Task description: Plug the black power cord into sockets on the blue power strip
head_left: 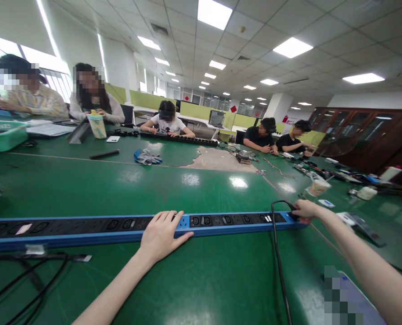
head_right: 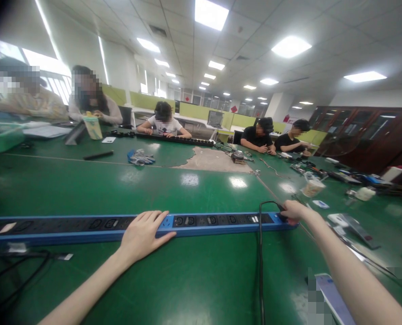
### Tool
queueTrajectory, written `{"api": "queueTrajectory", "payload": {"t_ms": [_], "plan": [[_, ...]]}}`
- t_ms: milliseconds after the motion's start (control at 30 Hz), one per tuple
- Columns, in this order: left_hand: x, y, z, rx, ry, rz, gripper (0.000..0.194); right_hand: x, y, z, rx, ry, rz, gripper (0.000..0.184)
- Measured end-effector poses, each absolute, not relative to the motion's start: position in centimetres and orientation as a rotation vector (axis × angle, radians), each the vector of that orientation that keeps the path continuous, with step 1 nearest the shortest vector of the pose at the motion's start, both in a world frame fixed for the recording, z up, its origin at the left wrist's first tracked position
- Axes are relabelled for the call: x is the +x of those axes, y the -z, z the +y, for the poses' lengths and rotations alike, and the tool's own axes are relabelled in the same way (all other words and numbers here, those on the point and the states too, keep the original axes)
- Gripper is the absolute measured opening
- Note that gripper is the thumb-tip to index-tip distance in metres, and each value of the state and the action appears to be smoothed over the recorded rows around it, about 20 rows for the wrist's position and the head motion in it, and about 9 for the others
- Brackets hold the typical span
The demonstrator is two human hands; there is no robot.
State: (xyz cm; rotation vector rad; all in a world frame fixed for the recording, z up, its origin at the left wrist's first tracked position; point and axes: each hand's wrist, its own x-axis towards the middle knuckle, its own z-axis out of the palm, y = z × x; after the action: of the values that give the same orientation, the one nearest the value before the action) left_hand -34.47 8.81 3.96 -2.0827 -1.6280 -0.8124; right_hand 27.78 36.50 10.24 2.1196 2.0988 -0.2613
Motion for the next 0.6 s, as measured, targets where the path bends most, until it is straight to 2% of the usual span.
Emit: {"api": "queueTrajectory", "payload": {"t_ms": [100,167,400,600], "plan": [[-34.5,-3.9,8.9,-2.081,0.836,-1.617,0.064,27.3,-10.9,36.5,2.064,0.604,1.98,0.029],[-34.5,-3.9,8.9,-2.09,0.818,-1.624,0.065,27.0,-11.3,36.3,2.066,0.694,1.97,0.03],[-34.3,-4.2,8.7,-2.095,0.758,-1.647,0.066,26.3,-11.8,35.3,2.133,0.626,1.947,0.015],[-34.4,-4.1,8.8,-2.098,0.754,-1.626,0.066,26.3,-12.3,35.5,2.128,0.75,1.885,0.013]]}}
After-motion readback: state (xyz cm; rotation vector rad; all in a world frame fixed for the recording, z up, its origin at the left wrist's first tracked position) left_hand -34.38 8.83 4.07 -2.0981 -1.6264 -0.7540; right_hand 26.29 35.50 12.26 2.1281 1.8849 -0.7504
